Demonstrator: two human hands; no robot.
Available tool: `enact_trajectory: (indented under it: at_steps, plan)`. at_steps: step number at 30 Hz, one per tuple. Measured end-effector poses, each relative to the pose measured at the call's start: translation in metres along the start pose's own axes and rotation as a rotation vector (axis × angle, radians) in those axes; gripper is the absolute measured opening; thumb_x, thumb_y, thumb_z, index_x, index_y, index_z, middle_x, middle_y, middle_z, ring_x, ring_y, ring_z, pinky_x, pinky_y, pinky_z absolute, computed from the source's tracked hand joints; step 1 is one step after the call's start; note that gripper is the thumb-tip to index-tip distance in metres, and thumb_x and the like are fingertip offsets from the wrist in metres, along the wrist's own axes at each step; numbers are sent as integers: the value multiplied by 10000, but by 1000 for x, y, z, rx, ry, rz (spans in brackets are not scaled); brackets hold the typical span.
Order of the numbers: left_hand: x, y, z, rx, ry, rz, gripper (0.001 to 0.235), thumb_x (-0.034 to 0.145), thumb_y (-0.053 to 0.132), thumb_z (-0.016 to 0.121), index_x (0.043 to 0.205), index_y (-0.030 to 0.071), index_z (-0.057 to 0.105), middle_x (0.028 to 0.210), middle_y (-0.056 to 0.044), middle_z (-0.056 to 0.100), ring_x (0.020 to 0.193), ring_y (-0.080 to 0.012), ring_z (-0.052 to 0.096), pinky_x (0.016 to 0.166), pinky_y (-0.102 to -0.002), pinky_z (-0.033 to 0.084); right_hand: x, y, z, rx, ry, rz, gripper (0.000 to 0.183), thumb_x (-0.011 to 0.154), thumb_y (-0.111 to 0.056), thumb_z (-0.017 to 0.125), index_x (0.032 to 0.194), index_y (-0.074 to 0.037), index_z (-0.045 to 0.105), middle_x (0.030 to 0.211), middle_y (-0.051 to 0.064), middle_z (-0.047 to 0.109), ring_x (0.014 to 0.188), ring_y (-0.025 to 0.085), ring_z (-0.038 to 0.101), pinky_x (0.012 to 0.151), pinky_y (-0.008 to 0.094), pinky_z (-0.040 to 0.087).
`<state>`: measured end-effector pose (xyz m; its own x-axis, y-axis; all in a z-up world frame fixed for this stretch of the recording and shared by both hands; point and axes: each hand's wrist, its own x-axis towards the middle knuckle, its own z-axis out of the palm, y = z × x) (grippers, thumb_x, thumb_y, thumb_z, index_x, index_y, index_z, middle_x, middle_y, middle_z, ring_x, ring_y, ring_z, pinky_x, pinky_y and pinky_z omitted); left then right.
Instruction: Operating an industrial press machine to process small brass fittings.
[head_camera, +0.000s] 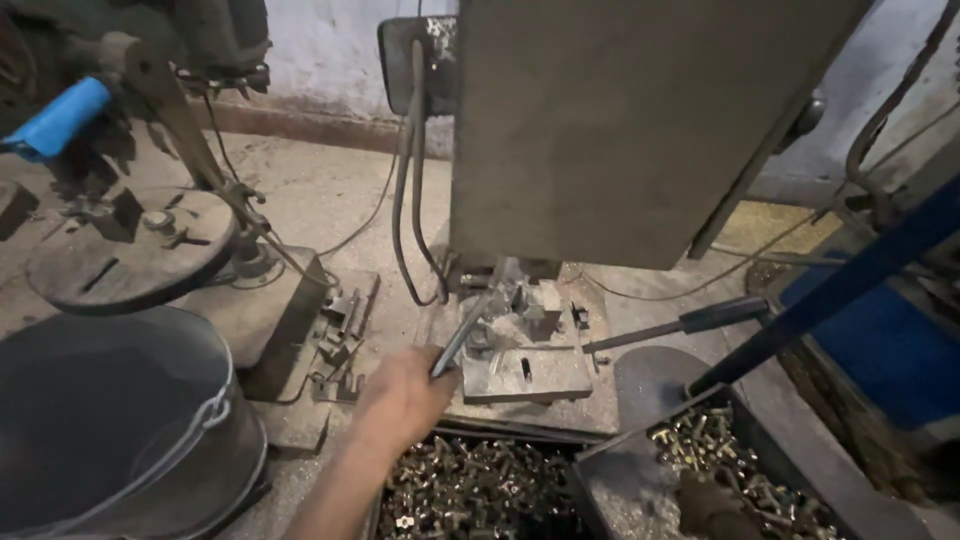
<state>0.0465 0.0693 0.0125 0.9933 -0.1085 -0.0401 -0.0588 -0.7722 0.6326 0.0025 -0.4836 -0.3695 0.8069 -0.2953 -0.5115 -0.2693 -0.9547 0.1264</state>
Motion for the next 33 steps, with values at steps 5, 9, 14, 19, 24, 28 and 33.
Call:
enact_trajectory:
  at_steps: [5, 9, 14, 19, 24, 28, 33]
  plan:
    - [0, -6, 6, -21, 61, 78, 360, 838, 380, 692, 1064, 107, 757, 912, -241, 724, 919, -430, 708, 835, -519, 549, 5, 5, 14, 138, -42, -96, 402, 764, -215, 808, 1132, -170, 656, 1272, 155, 684, 1256, 337, 631, 1040, 436, 519]
    - [-4, -1, 3, -37, 47, 32, 379, 835, 406, 698, 1073, 113, 744, 901, -236, 731, 909, -417, 723, 838, -500, 568, 10, -12, 20, 125, 91, -253, 384, 734, -328, 835, 1049, -156, 700, 1129, 150, 760, 1138, 312, 716, 986, 407, 568]
    - [-10, 4, -1, -29, 78, 47, 326, 849, 374, 691, 1015, 104, 768, 911, -237, 733, 938, -425, 704, 840, -518, 548, -98, -82, -121, 343, 291, -114, 421, 751, -347, 883, 1065, -116, 725, 1013, 140, 755, 990, 347, 725, 883, 445, 572]
    - [-9, 10, -3, -46, -39, -39, 313, 867, 349, 660, 1059, 109, 719, 888, -222, 741, 885, -399, 715, 787, -518, 580, -192, -116, -215, 971, 516, -185, 307, 745, -142, 845, 1006, -17, 744, 872, 140, 785, 772, 245, 733, 686, 387, 606]
    - [-8, 0, 6, -55, 114, 115, 289, 843, 322, 676, 987, 83, 753, 864, -252, 723, 888, -434, 702, 819, -531, 541, -256, -172, -267, 1383, 567, -257, 263, 773, -33, 834, 1015, 34, 757, 891, 123, 782, 725, 170, 683, 621, 337, 543]
    - [-8, 0, 6, -50, 74, 59, 299, 856, 346, 672, 996, 97, 760, 876, -257, 714, 905, -435, 697, 817, -534, 539, -297, -241, -304, 1193, 850, -662, 213, 836, -72, 773, 1044, -33, 748, 1083, 103, 736, 914, 171, 725, 777, 294, 583]
    - [-6, 2, 3, -18, 25, 19, 318, 848, 365, 682, 1024, 110, 753, 880, -246, 715, 913, -423, 705, 832, -525, 541, -288, -284, -334, 201, 1395, -978, 254, 820, -76, 757, 1071, -64, 720, 1181, 78, 658, 1060, 297, 637, 882, 382, 552]
